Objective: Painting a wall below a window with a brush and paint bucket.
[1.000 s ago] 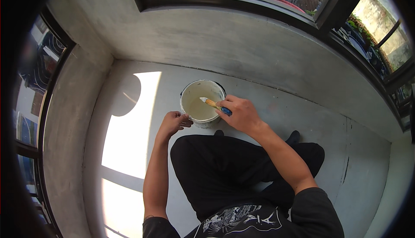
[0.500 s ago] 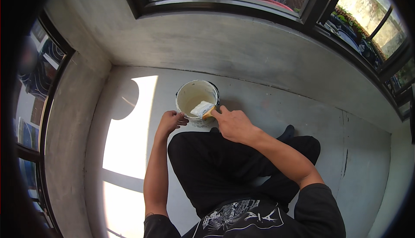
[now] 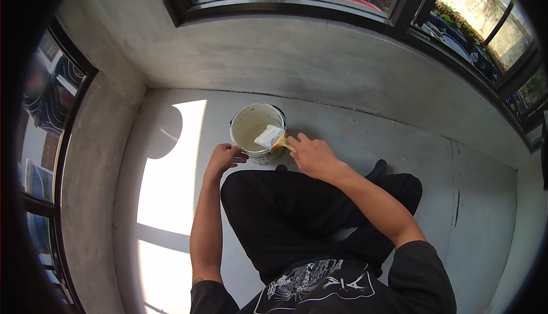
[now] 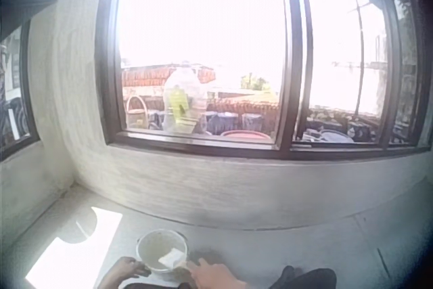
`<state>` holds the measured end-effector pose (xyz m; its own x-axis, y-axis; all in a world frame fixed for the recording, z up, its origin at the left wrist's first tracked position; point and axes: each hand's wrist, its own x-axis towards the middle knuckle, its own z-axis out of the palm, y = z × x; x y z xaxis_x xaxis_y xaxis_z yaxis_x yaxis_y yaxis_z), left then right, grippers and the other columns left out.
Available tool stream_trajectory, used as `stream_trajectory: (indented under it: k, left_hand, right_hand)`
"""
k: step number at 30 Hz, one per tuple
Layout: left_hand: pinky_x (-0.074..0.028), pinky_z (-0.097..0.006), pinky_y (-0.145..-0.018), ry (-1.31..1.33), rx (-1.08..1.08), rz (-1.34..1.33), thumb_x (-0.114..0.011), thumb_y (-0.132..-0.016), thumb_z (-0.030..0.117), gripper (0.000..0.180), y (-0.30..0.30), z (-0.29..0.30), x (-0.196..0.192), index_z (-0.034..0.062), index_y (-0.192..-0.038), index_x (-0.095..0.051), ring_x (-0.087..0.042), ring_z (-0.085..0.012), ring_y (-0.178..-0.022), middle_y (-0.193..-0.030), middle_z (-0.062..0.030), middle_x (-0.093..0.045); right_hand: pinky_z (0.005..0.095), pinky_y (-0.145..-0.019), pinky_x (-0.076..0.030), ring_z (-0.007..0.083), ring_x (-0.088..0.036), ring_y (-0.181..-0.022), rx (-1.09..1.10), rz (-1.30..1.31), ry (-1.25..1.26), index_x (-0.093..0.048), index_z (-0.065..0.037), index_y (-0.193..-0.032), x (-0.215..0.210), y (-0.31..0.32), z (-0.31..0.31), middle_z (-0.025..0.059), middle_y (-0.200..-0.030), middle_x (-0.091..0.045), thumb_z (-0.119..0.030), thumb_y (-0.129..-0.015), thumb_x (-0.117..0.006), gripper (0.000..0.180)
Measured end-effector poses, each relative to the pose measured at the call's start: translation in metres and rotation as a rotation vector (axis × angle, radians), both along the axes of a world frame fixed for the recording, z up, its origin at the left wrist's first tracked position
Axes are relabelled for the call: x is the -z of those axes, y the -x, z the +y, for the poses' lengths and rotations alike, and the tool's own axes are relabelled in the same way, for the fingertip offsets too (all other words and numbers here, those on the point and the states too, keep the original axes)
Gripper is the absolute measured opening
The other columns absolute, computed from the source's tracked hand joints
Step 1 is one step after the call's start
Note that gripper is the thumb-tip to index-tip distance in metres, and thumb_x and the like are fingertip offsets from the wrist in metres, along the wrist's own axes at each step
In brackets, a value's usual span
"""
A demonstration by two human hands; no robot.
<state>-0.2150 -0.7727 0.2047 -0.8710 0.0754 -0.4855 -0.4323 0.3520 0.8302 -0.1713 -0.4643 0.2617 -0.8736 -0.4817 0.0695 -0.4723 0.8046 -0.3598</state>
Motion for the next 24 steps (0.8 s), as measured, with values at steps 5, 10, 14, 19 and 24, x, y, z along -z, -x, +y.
stream_trajectory:
  k: [5,10,14,19,24]
  left_hand:
    - [-0.055,-0.035,-0.070,0.231,0.012,0.025,-0.062,-0.098,0.031,0.036,-0.002,0.000,-0.009,-0.0047,-0.100,-0.066,-0.076,-0.0238,-0.086,-0.096,-0.0184,-0.077]
    - [-0.055,-0.044,-0.077,0.709,-0.186,0.294,-0.067,-0.091,0.049,0.044,-0.011,0.027,-0.056,0.0056,-0.101,-0.071,-0.072,-0.0357,-0.083,-0.083,-0.0156,-0.074]
    - [-0.054,-0.046,-0.075,0.597,-0.242,0.426,-0.065,-0.093,0.046,0.043,-0.020,0.081,-0.094,0.0042,-0.100,-0.069,-0.072,-0.0374,-0.082,-0.083,-0.0172,-0.074]
    - [-0.053,-0.047,-0.072,0.480,-0.124,0.531,-0.066,-0.093,0.036,0.034,-0.023,0.134,-0.058,0.0018,-0.094,-0.069,-0.070,-0.0397,-0.077,-0.078,-0.0188,-0.071]
    - [-0.051,-0.048,-0.069,0.303,0.060,0.637,-0.065,-0.094,0.025,0.027,-0.021,0.149,-0.040,-0.0012,-0.089,-0.068,-0.067,-0.0410,-0.072,-0.074,-0.0200,-0.069]
  right_hand:
    - [0.0518,-0.085,-0.051,0.0406,-0.065,-0.095,0.108,-0.126,0.153,-0.052,-0.014,-0.136,-0.006,0.002,-0.004,0.0164,-0.109,-0.062,-0.026,-0.102,-0.054,0.037]
    - [0.0536,-0.083,-0.054,0.0423,-0.067,-0.094,0.182,0.026,0.249,-0.052,-0.012,-0.137,-0.036,0.037,-0.019,0.0198,-0.109,-0.064,-0.024,-0.100,-0.055,0.039]
    - [0.0522,-0.083,-0.055,0.0414,-0.069,-0.093,0.279,0.120,0.236,-0.052,-0.013,-0.139,-0.066,0.086,-0.041,0.0205,-0.110,-0.063,-0.022,-0.099,-0.056,0.041]
    - [0.0513,-0.081,-0.056,0.0426,-0.069,-0.092,0.256,0.252,0.158,-0.052,-0.014,-0.139,-0.085,0.132,-0.060,0.0208,-0.112,-0.061,-0.021,-0.100,-0.054,0.040]
    - [0.0499,-0.084,-0.057,0.0423,-0.069,-0.095,0.298,0.257,0.097,-0.053,-0.010,-0.139,-0.097,0.150,-0.050,0.0224,-0.115,-0.060,-0.018,-0.101,-0.052,0.039]
